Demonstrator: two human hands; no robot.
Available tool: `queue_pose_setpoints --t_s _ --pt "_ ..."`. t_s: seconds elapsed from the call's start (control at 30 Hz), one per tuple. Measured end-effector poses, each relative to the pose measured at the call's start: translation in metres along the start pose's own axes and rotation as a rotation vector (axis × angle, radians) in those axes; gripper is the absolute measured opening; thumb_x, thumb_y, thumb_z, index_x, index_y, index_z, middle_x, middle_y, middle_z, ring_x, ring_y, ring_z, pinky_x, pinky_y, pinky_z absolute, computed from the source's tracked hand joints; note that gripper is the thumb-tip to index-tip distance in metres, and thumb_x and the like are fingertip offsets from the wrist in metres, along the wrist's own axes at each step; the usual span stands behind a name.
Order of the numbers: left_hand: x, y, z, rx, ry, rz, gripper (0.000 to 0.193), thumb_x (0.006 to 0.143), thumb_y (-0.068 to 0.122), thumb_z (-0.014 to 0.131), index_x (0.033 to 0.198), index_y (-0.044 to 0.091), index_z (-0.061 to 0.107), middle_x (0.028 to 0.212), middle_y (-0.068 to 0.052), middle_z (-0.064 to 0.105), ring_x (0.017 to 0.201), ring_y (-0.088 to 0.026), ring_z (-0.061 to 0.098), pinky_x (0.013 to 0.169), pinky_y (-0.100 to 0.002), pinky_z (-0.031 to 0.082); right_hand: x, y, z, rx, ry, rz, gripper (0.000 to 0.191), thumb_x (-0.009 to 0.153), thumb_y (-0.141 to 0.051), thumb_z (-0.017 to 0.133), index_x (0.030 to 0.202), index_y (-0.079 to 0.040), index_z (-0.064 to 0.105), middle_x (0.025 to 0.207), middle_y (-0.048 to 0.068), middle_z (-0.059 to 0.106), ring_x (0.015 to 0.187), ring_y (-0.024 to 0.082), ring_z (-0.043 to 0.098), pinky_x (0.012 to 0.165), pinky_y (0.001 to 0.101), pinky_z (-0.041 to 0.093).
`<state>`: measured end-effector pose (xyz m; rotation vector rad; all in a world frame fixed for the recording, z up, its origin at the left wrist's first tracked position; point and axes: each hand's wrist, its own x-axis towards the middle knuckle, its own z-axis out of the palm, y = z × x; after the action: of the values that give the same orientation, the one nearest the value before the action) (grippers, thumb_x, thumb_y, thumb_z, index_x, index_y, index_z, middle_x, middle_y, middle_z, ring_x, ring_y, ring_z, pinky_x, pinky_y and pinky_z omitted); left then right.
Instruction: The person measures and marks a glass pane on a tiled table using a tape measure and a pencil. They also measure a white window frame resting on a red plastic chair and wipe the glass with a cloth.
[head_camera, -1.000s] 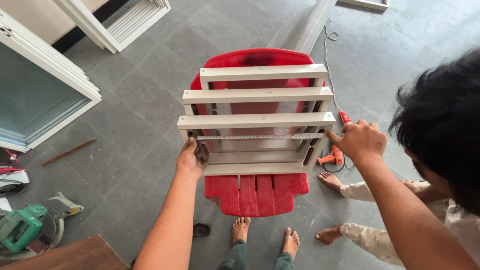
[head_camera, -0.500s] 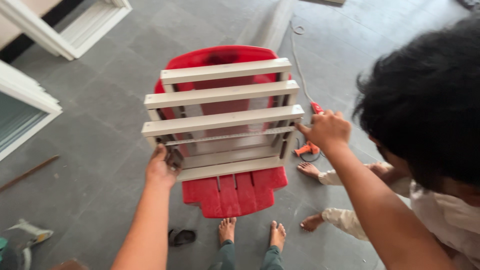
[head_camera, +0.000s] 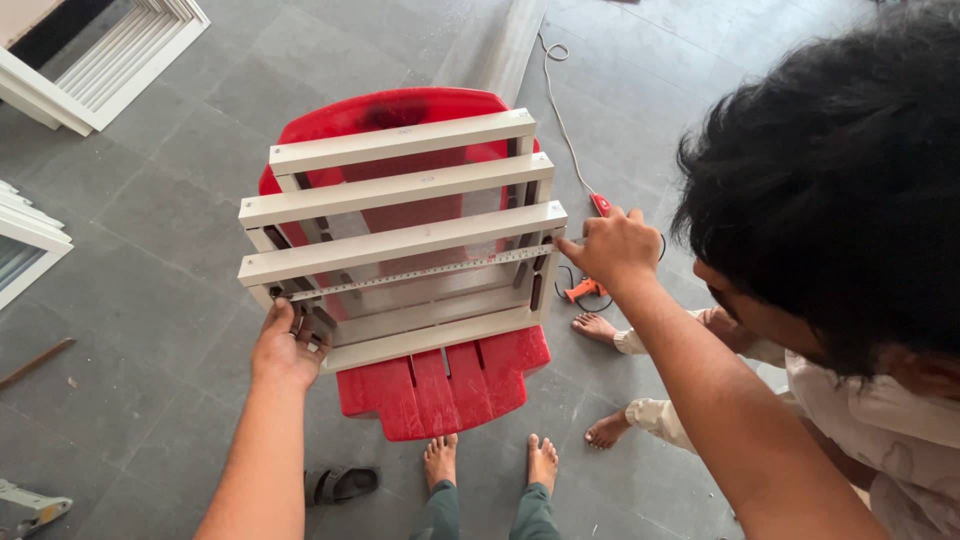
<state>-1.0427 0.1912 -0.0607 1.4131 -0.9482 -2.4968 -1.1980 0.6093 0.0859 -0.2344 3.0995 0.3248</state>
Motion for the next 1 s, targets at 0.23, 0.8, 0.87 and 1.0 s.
queue_pose_setpoints --t_s 0.23,0.8,0.87,1.0 --pt "-0.004 0.002 0.002 -0.014 -0.001 -0.003 0.023 0.099 0.037 0.063 0.120 0.029 0.062 0.115 0.012 0.064 0.114 -0.013 0.053 0.104 -0.053 0.037 0.002 0.004 0.008 0.014 -0.013 -0.013 0.061 0.082 -0.076 0.066 0.089 -0.018 0.083 0.092 0.006 0.072 0.094 0.028 0.067 0.065 0.0421 0.057" --pt "0.000 0.001 -0.001 0.016 0.022 -0.004 0.024 0.099 0.039 0.061 0.122 0.031 0.061 0.114 0.012 0.065 0.111 -0.013 0.055 0.099 -0.052 0.039 0.038 0.031 0.136 0.236 0.198 -0.125 0.069 0.084 -0.070 0.069 0.077 -0.002 0.072 0.057 0.015 0.062 0.052 0.030 0.063 0.053 0.0485 0.051" --pt "0.003 0.000 -0.003 0.021 -0.005 0.003 0.025 0.099 0.040 0.061 0.122 0.031 0.062 0.112 0.012 0.064 0.109 -0.013 0.056 0.097 -0.052 0.040 0.038 0.037 0.147 0.261 0.162 -0.136 0.069 0.087 -0.069 0.067 0.084 0.000 0.071 0.065 0.017 0.063 0.060 0.031 0.064 0.059 0.0499 0.051" --pt "0.011 -0.002 -0.008 -0.005 -0.006 0.010 0.025 0.098 0.041 0.062 0.121 0.030 0.061 0.108 0.011 0.066 0.103 -0.014 0.058 0.093 -0.051 0.042 0.046 0.041 0.169 0.332 0.296 -0.168 0.082 0.085 -0.071 0.069 0.107 0.008 0.067 0.093 0.025 0.068 0.091 0.038 0.067 0.082 0.0546 0.051"
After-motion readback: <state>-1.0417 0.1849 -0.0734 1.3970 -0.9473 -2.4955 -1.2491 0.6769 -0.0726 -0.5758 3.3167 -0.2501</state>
